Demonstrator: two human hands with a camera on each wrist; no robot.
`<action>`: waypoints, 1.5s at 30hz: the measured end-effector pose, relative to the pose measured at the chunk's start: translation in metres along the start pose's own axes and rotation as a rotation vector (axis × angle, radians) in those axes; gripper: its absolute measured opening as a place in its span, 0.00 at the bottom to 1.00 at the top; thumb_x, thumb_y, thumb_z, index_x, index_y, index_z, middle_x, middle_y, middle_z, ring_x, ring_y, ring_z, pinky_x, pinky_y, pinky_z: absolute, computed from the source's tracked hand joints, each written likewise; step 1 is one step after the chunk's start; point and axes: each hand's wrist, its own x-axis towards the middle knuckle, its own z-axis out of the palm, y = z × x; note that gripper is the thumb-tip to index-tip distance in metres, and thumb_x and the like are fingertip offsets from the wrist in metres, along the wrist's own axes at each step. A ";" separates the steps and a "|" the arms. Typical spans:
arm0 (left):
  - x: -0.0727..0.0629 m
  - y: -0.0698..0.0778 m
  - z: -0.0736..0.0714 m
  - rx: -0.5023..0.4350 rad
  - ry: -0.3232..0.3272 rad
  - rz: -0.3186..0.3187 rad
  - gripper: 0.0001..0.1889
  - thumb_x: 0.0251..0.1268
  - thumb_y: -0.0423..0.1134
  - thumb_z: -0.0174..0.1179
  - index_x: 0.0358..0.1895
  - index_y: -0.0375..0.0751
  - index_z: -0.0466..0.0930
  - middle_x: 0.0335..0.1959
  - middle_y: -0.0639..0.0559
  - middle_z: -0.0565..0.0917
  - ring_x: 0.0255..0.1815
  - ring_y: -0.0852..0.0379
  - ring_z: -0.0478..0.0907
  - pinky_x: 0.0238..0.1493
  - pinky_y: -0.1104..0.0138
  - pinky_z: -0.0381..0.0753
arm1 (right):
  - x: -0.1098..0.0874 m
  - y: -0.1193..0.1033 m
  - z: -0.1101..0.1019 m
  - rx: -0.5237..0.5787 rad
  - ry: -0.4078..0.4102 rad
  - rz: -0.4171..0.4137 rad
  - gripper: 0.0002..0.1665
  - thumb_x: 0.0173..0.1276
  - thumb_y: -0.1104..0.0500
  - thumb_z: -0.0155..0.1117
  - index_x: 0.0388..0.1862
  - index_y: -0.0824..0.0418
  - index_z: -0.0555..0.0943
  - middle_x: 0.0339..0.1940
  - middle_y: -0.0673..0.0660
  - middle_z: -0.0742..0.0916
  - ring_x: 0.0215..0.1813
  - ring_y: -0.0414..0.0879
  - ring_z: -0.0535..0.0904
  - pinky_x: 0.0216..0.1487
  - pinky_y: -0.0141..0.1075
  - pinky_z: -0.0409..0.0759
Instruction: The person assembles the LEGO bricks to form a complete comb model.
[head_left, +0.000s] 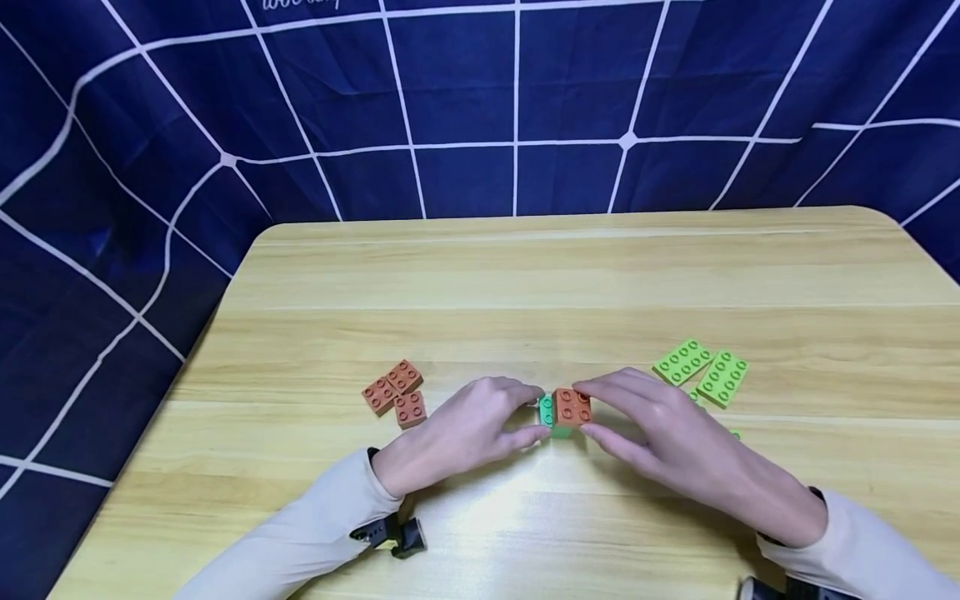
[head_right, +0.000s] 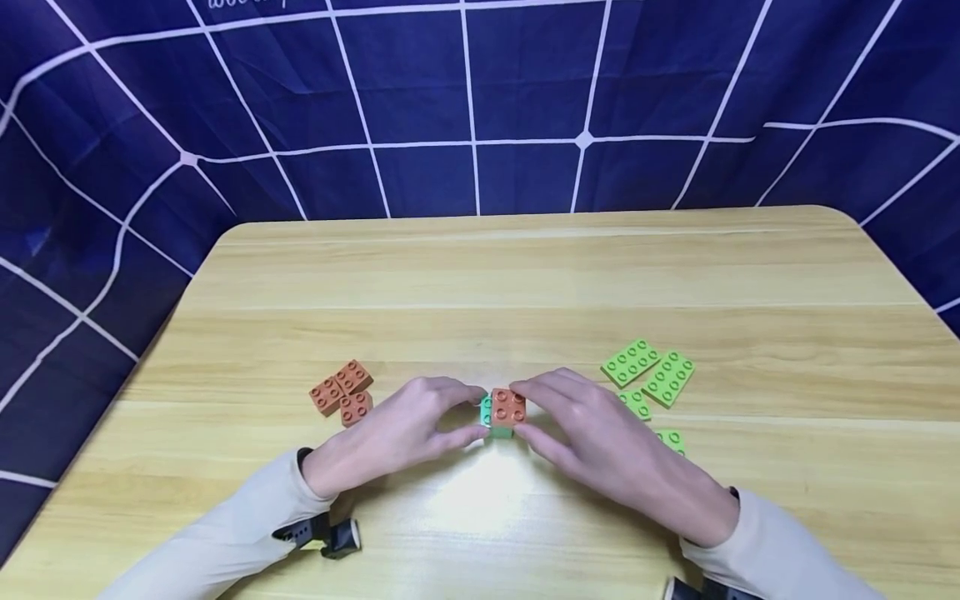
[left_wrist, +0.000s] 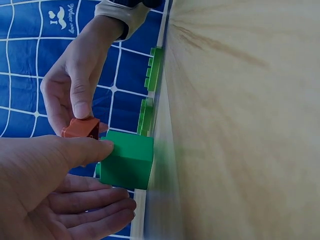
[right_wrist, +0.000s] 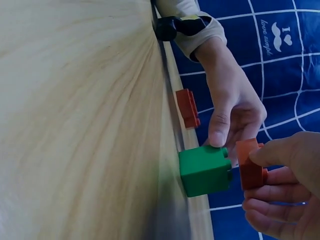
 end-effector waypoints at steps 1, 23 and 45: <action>0.000 0.000 0.000 -0.002 0.002 0.004 0.21 0.63 0.42 0.65 0.53 0.29 0.80 0.42 0.43 0.86 0.34 0.59 0.82 0.41 0.83 0.78 | 0.000 0.000 0.001 0.003 0.001 -0.001 0.24 0.70 0.48 0.61 0.52 0.66 0.81 0.46 0.56 0.87 0.47 0.48 0.83 0.46 0.41 0.85; 0.002 -0.001 0.001 -0.089 -0.031 -0.024 0.19 0.60 0.40 0.68 0.50 0.30 0.80 0.34 0.47 0.85 0.22 0.67 0.70 0.24 0.84 0.72 | 0.004 0.001 0.010 -0.013 -0.007 -0.018 0.22 0.65 0.53 0.66 0.51 0.66 0.82 0.45 0.56 0.87 0.46 0.48 0.84 0.45 0.40 0.86; 0.000 0.006 -0.006 -0.041 0.011 0.012 0.28 0.71 0.50 0.54 0.63 0.30 0.72 0.57 0.39 0.80 0.56 0.50 0.80 0.58 0.70 0.76 | 0.005 0.001 0.010 -0.033 -0.042 -0.018 0.21 0.65 0.54 0.67 0.52 0.65 0.82 0.47 0.56 0.87 0.48 0.48 0.83 0.47 0.39 0.85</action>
